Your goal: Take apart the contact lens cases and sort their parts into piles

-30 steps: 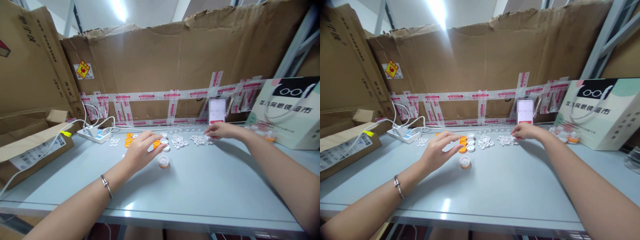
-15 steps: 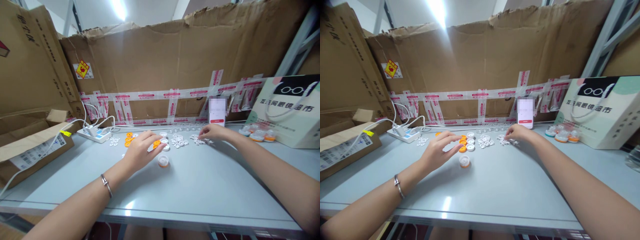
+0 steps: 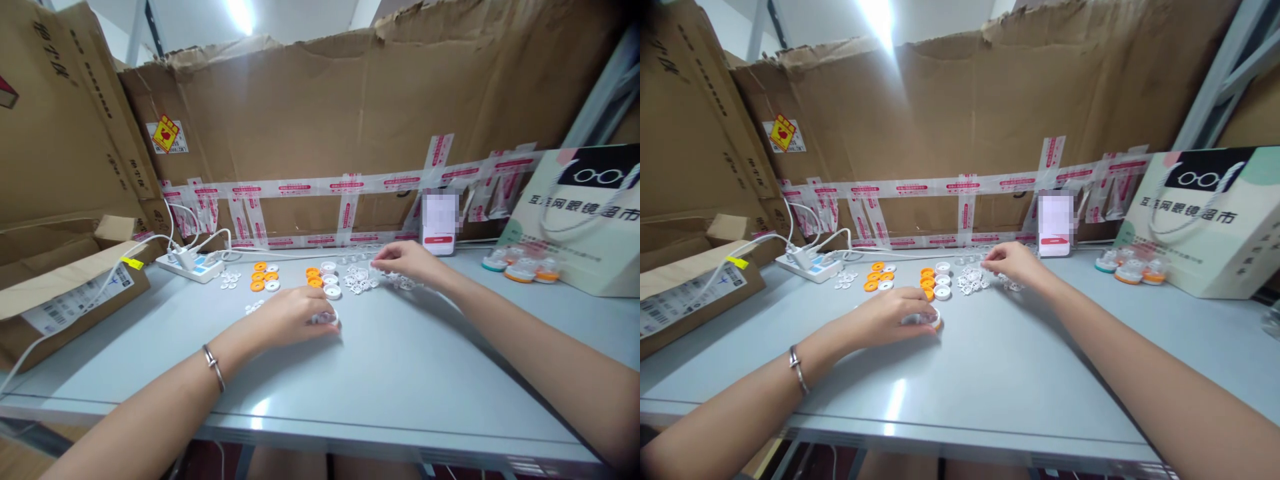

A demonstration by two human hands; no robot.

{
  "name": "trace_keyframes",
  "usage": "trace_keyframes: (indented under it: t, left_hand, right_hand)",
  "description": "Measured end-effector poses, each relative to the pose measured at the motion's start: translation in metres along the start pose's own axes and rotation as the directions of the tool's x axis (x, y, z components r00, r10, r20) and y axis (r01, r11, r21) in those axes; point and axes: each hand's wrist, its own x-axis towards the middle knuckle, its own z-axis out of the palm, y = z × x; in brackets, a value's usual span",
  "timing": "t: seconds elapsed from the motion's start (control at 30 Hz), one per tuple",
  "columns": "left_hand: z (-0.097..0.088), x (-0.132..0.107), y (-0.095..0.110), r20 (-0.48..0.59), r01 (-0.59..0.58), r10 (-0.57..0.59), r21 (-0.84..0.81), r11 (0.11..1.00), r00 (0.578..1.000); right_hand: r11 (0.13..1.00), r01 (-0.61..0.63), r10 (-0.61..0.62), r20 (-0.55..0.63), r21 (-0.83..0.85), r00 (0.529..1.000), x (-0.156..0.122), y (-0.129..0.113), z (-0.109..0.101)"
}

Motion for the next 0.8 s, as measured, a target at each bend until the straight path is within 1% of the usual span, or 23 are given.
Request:
trace_keyframes:
  t: [0.07,0.13,0.2,0.27,0.33,0.4,0.5,0.63,0.8]
  left_hand:
    - [-0.001,0.0,0.001,0.005,0.004,-0.004,-0.01,1.0,1.0]
    - [-0.001,0.0,0.001,0.01,0.001,-0.001,-0.017,1.0,1.0]
    - [-0.001,0.0,0.0,0.012,-0.001,0.001,-0.022,1.0,1.0]
    - [0.0,0.0,-0.001,0.005,0.006,-0.006,-0.028,1.0,1.0]
    - [0.0,0.0,-0.002,-0.003,0.015,-0.015,-0.033,0.999,1.0]
    - [-0.001,0.0,-0.002,-0.009,0.019,-0.019,-0.035,0.999,1.0]
    - [-0.001,0.0,-0.002,-0.009,0.017,-0.017,-0.032,0.999,1.0]
    - [-0.002,0.0,-0.001,-0.012,0.016,-0.016,-0.027,1.0,1.0]
    - [-0.003,0.0,-0.001,-0.009,0.023,-0.023,-0.026,0.999,1.0]
  right_hand:
    - [1.0,0.001,-0.001,0.032,0.019,0.999,0.001,-0.001,0.012]
    - [0.999,0.004,-0.005,0.048,0.033,0.999,0.002,-0.001,0.015]
    - [1.0,0.012,-0.013,0.047,0.017,0.999,0.002,0.0,0.008]
    - [0.998,0.024,-0.02,0.075,-0.06,0.997,0.002,0.002,-0.006]
    - [0.982,0.032,-0.003,0.152,-0.186,0.988,0.001,0.005,-0.019]
    - [0.955,0.047,0.024,0.236,-0.293,0.971,0.001,0.01,-0.028]
    - [0.926,0.086,0.027,0.291,-0.369,0.956,0.003,0.018,-0.033]
    - [0.897,0.095,0.039,0.291,-0.431,0.956,0.005,0.024,-0.037]
    - [0.86,0.098,0.066,0.3,-0.5,0.952,0.003,0.026,-0.041]
